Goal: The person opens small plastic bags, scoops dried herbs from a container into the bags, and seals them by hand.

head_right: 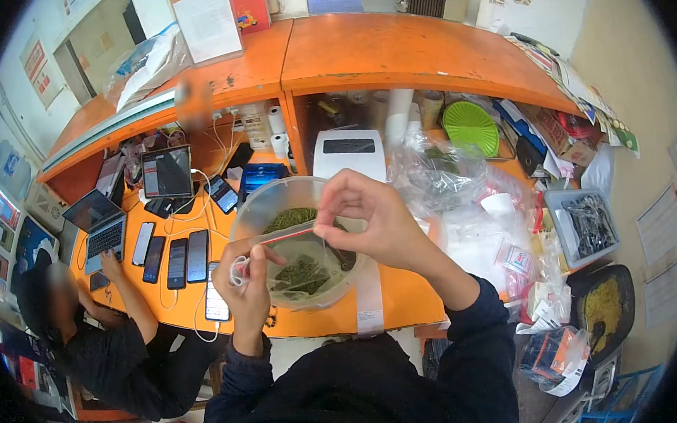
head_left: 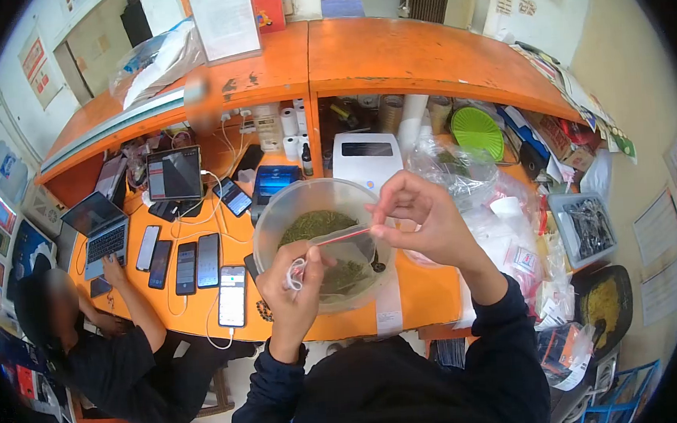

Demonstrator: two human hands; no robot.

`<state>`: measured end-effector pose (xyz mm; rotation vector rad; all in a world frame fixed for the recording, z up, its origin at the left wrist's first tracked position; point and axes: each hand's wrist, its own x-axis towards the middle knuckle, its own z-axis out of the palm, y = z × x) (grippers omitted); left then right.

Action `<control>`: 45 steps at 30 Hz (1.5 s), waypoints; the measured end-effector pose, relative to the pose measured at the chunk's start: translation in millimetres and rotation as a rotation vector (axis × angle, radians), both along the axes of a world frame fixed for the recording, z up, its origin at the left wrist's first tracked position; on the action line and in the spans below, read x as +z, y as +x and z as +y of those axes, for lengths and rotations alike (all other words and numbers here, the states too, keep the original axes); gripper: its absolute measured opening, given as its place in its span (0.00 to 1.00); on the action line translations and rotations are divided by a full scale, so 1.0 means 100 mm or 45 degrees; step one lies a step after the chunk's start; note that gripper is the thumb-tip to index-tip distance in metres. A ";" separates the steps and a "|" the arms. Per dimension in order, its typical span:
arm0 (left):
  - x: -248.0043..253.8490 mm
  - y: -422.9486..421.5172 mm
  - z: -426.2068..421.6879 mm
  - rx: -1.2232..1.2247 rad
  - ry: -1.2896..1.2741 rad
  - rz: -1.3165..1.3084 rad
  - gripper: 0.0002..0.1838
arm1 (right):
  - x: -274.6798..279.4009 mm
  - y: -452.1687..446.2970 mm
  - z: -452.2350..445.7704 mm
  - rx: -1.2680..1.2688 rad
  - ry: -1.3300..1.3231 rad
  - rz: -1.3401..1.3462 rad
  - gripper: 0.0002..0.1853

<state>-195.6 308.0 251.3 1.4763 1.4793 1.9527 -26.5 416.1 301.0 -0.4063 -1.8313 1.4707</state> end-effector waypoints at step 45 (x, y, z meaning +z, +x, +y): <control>-0.27 -0.48 -0.37 -0.052 0.327 -1.267 0.10 | 0.13 -1.17 -0.10 0.263 -0.004 -0.073 0.10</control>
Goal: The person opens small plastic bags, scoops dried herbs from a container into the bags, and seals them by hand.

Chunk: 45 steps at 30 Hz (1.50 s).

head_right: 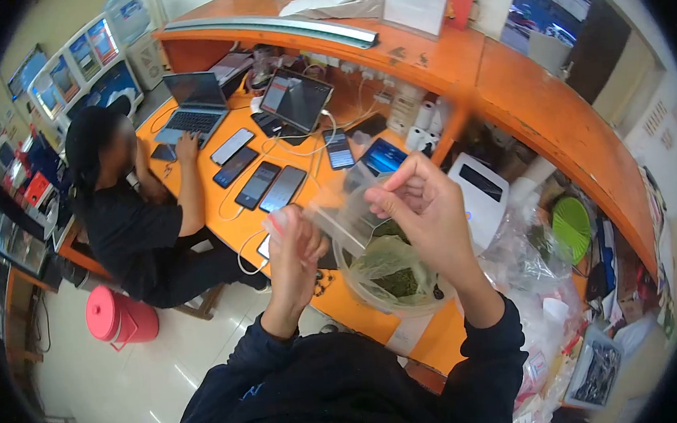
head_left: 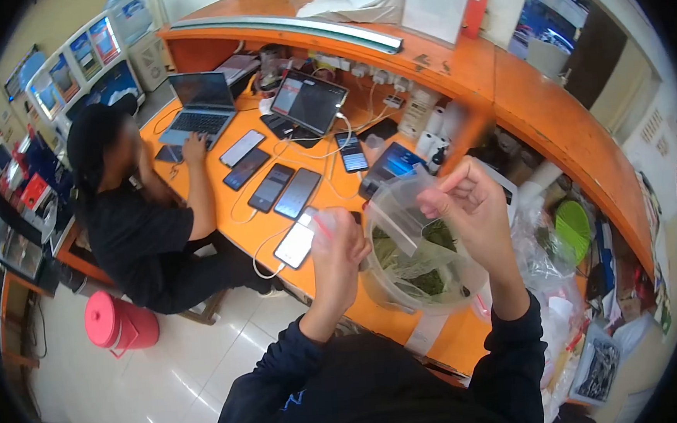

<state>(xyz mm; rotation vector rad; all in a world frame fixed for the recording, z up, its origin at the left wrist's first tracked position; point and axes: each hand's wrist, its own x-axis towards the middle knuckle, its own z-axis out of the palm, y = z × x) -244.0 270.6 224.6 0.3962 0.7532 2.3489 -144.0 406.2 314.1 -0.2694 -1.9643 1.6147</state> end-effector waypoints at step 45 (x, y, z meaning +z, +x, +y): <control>0.11 0.27 0.09 0.915 -0.296 1.633 0.14 | -0.11 0.39 -0.38 -0.588 1.094 -0.135 0.22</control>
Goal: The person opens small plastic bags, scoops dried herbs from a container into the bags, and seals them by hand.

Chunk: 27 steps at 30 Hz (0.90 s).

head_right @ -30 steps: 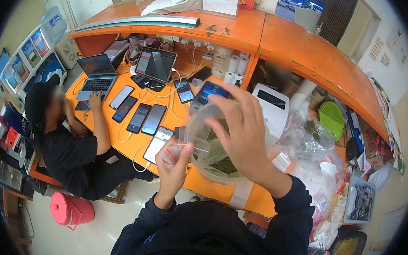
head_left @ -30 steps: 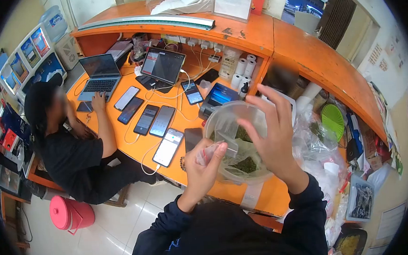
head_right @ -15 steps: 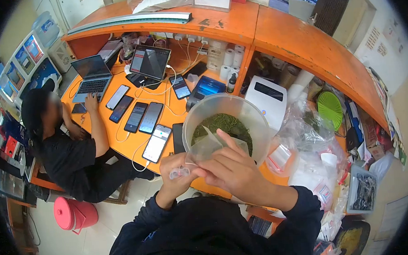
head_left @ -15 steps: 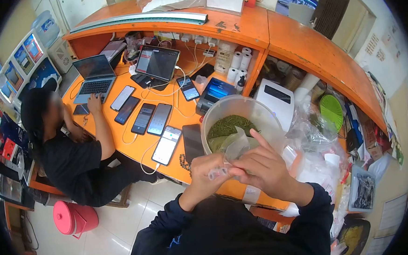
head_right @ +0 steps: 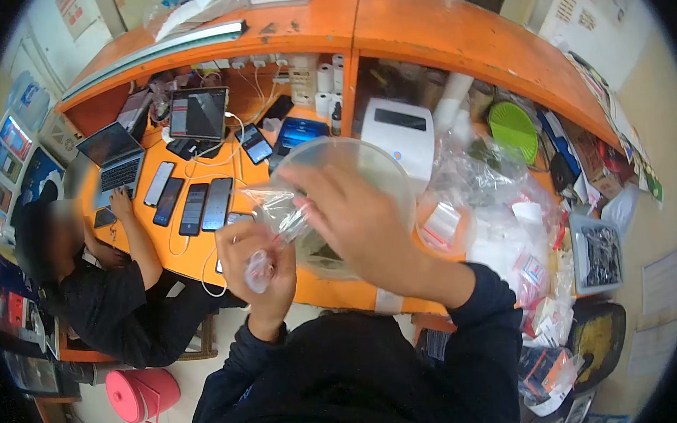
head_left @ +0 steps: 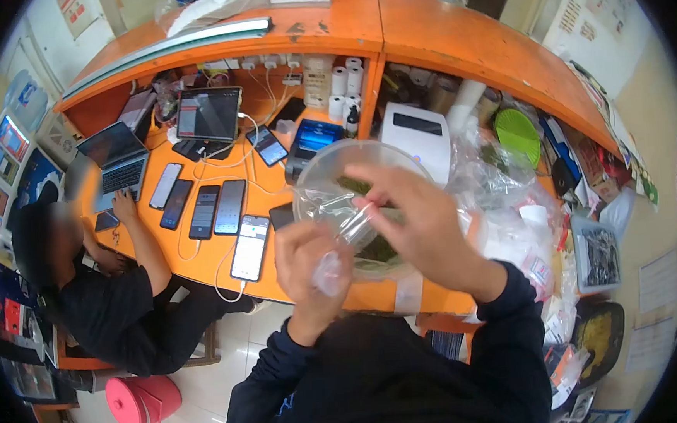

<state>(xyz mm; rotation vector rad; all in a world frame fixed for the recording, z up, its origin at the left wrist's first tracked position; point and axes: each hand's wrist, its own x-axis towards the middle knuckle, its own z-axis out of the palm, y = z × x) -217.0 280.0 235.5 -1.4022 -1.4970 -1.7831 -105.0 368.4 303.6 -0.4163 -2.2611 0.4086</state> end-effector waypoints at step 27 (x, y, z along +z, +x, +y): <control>-0.35 -0.86 -0.51 -0.516 -0.063 -1.001 0.47 | -0.81 0.45 1.06 -0.218 -0.027 -0.867 0.09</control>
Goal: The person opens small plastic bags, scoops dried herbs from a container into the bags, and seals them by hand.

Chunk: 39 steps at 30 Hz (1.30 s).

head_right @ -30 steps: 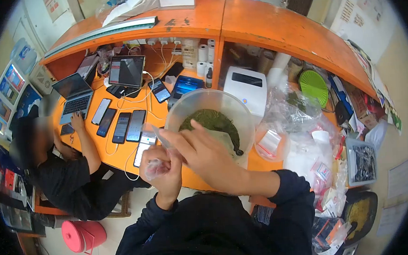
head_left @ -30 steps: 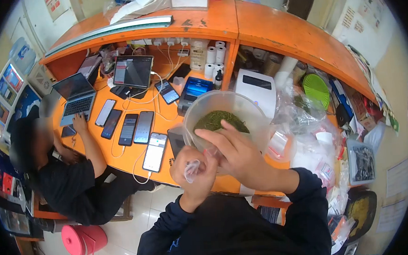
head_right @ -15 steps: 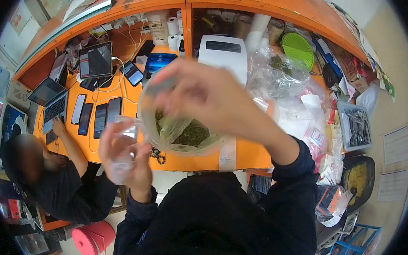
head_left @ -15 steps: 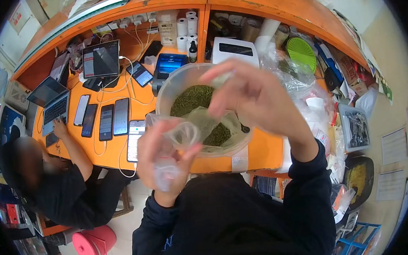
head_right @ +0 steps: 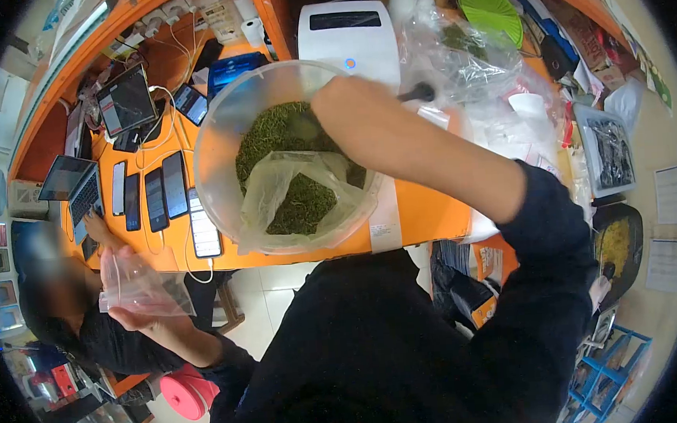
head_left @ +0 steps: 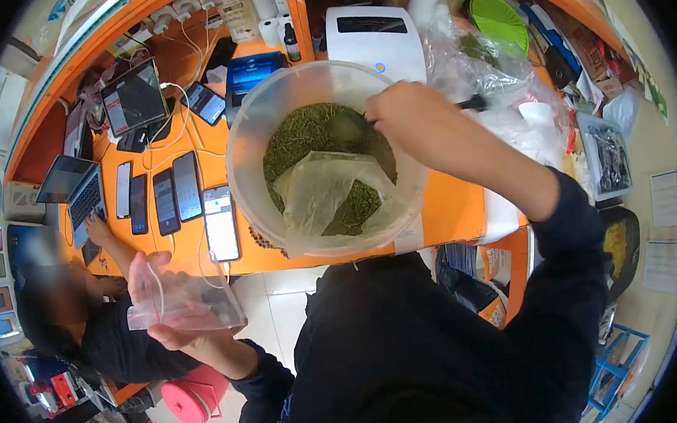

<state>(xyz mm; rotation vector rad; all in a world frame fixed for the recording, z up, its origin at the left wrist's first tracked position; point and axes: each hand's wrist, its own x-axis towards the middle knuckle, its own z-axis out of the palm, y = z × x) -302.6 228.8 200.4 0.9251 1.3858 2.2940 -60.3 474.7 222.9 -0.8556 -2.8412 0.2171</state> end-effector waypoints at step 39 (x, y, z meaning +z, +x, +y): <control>0.00 0.33 -0.09 0.137 -0.537 0.186 0.54 | 0.06 0.06 -0.29 0.294 -0.903 0.033 0.06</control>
